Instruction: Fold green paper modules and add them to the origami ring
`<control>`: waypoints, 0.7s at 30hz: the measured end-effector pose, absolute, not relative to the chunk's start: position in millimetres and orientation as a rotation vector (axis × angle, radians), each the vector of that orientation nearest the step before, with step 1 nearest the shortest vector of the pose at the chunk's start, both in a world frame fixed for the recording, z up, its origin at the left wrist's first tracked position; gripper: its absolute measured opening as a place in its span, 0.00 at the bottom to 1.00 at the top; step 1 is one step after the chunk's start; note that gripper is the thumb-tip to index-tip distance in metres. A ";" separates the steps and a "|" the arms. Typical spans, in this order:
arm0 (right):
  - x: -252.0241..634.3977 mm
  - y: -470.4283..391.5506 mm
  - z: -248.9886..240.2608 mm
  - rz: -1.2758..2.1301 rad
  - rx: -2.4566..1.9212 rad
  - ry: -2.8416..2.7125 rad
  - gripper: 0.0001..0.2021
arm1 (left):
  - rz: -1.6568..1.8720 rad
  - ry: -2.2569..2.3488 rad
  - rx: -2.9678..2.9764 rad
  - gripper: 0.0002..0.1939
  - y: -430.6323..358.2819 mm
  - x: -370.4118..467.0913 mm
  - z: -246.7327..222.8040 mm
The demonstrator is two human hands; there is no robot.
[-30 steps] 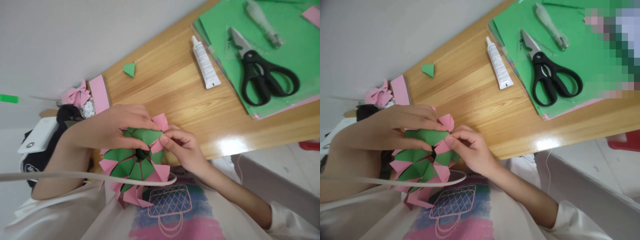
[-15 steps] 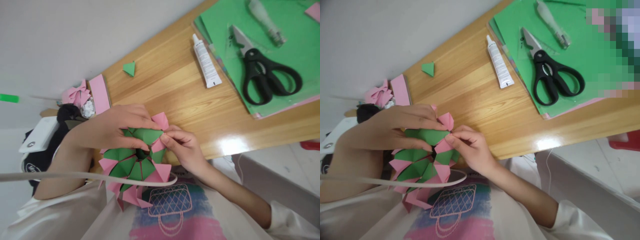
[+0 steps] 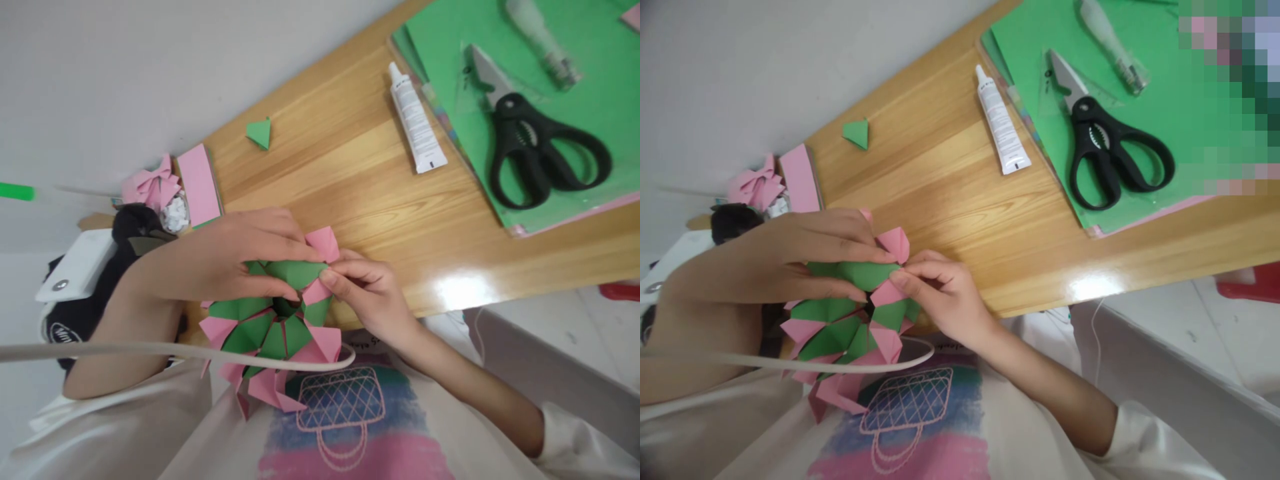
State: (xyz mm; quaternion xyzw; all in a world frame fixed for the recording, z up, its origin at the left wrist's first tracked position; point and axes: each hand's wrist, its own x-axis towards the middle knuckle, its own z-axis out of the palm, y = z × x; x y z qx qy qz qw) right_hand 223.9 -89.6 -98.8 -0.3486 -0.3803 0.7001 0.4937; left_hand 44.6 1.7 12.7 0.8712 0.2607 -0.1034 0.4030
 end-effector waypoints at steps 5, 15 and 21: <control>224.4 -88.9 -98.9 1.741 -0.822 -0.898 0.10 | -0.249 0.686 2.184 0.11 1.4 42.1 11.0; 225.8 -89.0 -101.3 1.736 -0.829 -0.883 0.07 | -0.237 0.741 2.152 0.09 -1.7 45.3 12.8; 225.0 -88.1 -98.7 1.716 -0.820 -0.894 0.06 | -0.093 0.709 2.091 0.10 -5.2 49.8 12.9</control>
